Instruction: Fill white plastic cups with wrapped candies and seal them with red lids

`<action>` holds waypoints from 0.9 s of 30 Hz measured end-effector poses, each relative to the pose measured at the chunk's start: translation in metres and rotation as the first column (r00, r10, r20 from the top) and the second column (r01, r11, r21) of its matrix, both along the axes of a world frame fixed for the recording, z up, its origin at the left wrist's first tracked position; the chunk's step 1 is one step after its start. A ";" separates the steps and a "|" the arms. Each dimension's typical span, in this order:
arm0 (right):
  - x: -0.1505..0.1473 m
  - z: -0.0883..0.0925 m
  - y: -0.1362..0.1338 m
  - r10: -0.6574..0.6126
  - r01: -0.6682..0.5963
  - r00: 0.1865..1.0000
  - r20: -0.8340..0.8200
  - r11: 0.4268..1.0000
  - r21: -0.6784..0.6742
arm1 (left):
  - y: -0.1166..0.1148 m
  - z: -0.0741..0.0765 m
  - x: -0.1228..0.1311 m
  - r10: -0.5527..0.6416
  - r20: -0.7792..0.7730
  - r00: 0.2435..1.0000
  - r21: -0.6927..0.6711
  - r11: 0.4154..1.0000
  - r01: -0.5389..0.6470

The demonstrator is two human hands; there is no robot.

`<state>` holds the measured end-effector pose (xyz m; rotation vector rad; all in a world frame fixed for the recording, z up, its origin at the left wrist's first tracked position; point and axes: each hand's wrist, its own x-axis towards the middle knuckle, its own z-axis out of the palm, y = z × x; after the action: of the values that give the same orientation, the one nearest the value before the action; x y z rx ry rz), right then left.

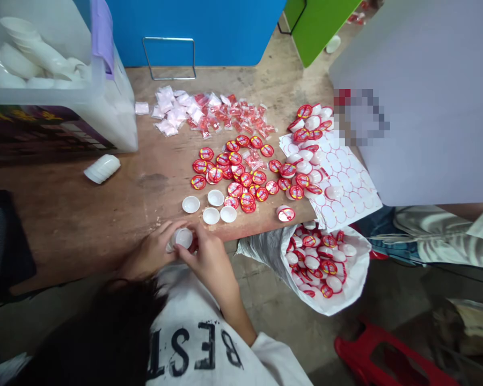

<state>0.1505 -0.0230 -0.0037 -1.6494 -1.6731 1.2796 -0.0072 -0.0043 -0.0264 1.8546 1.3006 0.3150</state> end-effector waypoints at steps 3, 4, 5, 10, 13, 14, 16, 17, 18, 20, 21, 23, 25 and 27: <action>-0.001 -0.008 0.005 0.040 -0.047 0.990 0.138 0.997 0.053 | 0.005 0.001 -0.016 0.141 -0.004 0.990 -0.045 0.989 -0.141; -0.002 -0.011 0.007 0.062 -0.077 0.979 0.192 0.995 0.071 | 0.007 0.002 -0.022 0.190 -0.002 0.982 -0.050 0.981 -0.189; -0.003 -0.014 0.009 0.085 -0.108 0.967 0.242 0.991 0.084 | 0.008 0.003 -0.028 0.233 0.005 0.973 -0.057 0.971 -0.232; -0.009 -0.023 0.011 0.110 -0.164 0.938 0.329 0.976 0.143 | 0.014 0.009 -0.042 0.399 0.073 0.914 -0.132 0.912 -0.387; -0.009 -0.016 0.006 -0.021 -0.033 0.977 0.210 0.968 0.250 | 0.013 0.013 -0.039 0.458 0.070 0.886 -0.118 0.886 -0.448; -0.010 -0.012 0.005 -0.066 0.024 0.987 0.149 0.963 0.268 | 0.012 0.015 -0.036 0.441 0.079 0.894 -0.115 0.895 -0.432; -0.012 -0.004 0.002 -0.086 0.078 0.996 0.024 0.965 0.250 | 0.009 0.019 -0.030 0.336 0.112 0.935 -0.099 0.940 -0.326; -0.014 -0.001 0.001 -0.067 0.072 0.997 -0.029 0.972 0.225 | 0.008 0.021 -0.027 0.262 0.126 0.957 -0.070 0.965 -0.255; -0.016 0.000 0.000 -0.046 0.059 0.997 -0.069 0.978 0.201 | 0.007 0.023 -0.025 0.193 0.127 0.973 -0.029 0.981 -0.190; -0.020 0.001 0.000 -0.031 0.051 0.993 -0.116 0.985 0.166 | 0.006 0.026 -0.021 0.108 0.112 0.988 0.057 0.992 -0.114; -0.022 0.000 0.000 -0.043 0.063 0.990 -0.134 0.986 0.153 | 0.006 0.026 -0.020 0.099 0.106 0.989 0.090 0.990 -0.109; -0.023 -0.002 0.000 -0.076 0.100 0.981 -0.178 0.986 0.131 | 0.006 0.027 -0.020 0.116 0.100 0.988 0.117 0.985 -0.127; -0.022 -0.003 0.001 -0.086 0.117 0.971 -0.224 0.984 0.132 | 0.007 0.027 -0.022 0.137 0.100 0.985 0.089 0.985 -0.146; -0.021 -0.002 0.002 -0.070 0.108 0.972 -0.226 0.981 0.161 | 0.009 0.029 -0.025 0.168 0.109 0.980 0.003 0.985 -0.170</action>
<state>0.1297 -0.0214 -0.0052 -1.4101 -1.5137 1.1903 -0.0322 0.0043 0.0022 1.7156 1.3862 0.5081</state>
